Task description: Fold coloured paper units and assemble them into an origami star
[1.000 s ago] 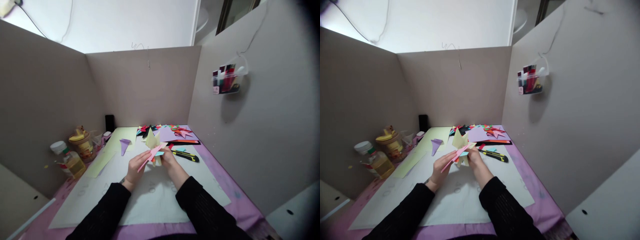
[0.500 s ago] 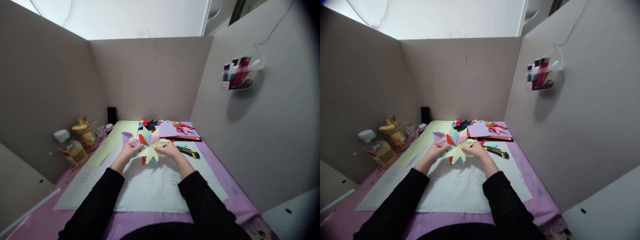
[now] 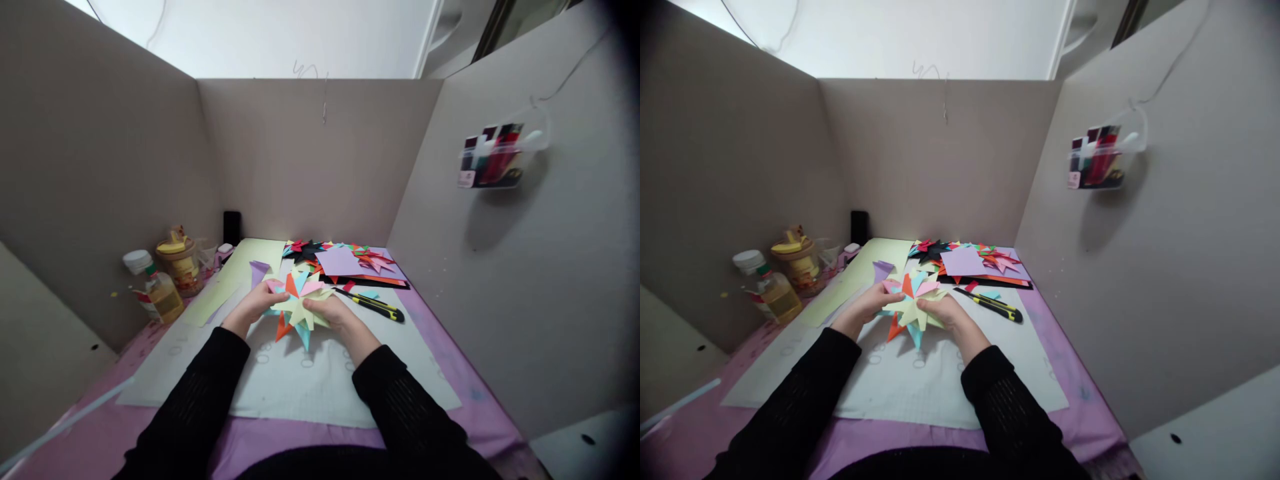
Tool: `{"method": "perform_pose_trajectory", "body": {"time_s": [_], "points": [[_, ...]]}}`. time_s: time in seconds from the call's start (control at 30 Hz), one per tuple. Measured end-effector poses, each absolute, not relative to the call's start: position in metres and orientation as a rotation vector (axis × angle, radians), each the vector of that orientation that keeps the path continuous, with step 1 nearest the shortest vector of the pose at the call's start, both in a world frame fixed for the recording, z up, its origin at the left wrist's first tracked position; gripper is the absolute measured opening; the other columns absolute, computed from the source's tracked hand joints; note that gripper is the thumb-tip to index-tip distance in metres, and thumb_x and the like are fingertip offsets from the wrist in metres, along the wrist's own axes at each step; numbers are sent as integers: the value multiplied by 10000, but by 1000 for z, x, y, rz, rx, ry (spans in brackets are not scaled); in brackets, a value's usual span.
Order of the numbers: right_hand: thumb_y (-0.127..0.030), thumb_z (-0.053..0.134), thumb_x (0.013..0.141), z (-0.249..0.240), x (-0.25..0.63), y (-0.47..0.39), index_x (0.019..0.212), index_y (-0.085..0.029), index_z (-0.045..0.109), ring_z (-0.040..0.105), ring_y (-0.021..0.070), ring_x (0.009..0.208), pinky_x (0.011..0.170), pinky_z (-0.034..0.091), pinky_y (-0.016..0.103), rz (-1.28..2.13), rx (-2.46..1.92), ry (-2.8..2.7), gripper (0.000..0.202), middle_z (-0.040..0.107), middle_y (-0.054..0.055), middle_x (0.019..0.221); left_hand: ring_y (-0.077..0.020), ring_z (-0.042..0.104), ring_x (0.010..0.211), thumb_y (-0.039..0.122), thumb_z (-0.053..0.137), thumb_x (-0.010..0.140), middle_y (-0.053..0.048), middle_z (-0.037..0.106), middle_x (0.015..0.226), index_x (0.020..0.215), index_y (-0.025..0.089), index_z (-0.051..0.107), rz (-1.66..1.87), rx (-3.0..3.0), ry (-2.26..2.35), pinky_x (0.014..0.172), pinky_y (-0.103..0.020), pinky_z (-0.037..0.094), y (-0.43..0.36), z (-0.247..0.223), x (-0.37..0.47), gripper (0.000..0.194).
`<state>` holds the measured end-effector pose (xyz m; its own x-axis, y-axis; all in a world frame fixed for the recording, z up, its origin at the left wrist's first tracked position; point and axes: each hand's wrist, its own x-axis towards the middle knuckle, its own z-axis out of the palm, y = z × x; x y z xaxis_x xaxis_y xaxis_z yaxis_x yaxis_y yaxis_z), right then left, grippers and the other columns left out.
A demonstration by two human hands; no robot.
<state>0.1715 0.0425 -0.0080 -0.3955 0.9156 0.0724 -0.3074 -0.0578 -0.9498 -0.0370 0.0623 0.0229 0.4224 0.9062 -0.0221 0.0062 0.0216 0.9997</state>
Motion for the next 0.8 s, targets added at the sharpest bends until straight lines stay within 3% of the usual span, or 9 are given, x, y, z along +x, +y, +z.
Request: {"method": "perform_pose_trajectory", "body": {"time_s": [0.13,0.23,0.33,0.4,0.47,0.57,0.63,0.8], "points": [[-518,742,639,-19,190,52,920,-145,661,690,235,691,624,543,364,1632,-1015,-1249,474,726,86,800,-220,649,697,364,807,598,-101,699,854,1065,139,616,905,1357,1160,593,-282,466,75,8,-54,553],[-479,736,641,-20,213,60,932,-180,636,629,189,597,608,512,333,1049,-1362,-1225,429,679,28,697,-221,639,750,352,799,599,-104,682,917,1145,180,560,1176,1368,1491,616,-275,443,84,0,-68,620],[-425,604,761,-10,209,65,944,-179,649,623,230,822,784,485,374,507,-1328,-1321,310,686,85,883,-235,629,807,327,740,651,-115,679,937,1066,169,603,1192,1478,1571,651,-285,441,87,-5,-72,465],[-393,467,854,-4,187,66,914,-181,676,608,242,939,869,450,374,438,-1242,-1588,304,683,111,982,-220,625,718,288,717,648,-108,687,873,987,146,637,1082,1513,1533,604,-280,436,86,-8,-69,376],[-358,398,892,-5,159,65,1064,-178,660,537,250,1135,992,369,381,458,-1215,-1940,361,645,120,1160,-185,603,622,226,698,630,-90,686,827,964,131,643,1001,1519,1503,549,-259,423,84,-11,-65,351],[-476,412,884,-20,125,61,1384,-172,414,258,309,1380,1101,189,482,483,-1347,-2392,586,376,126,1471,-135,562,555,165,639,651,-69,674,831,1013,132,624,939,1527,1507,506,-225,405,85,-15,-61,364],[-581,362,878,-31,117,58,1459,-205,263,110,321,1425,1115,100,528,492,-1372,-2567,700,198,98,1548,-120,537,522,156,600,684,-62,662,809,1041,128,612,910,1529,1524,482,-218,395,86,-16,-61,359],[-625,266,887,-38,119,55,1483,-241,165,54,301,1435,1120,61,522,441,-1435,-2627,716,121,71,1567,-121,520,498,147,566,723,-43,635,703,1040,103,605,882,1539,1542,466,-219,389,89,-18,-62,322]]}}
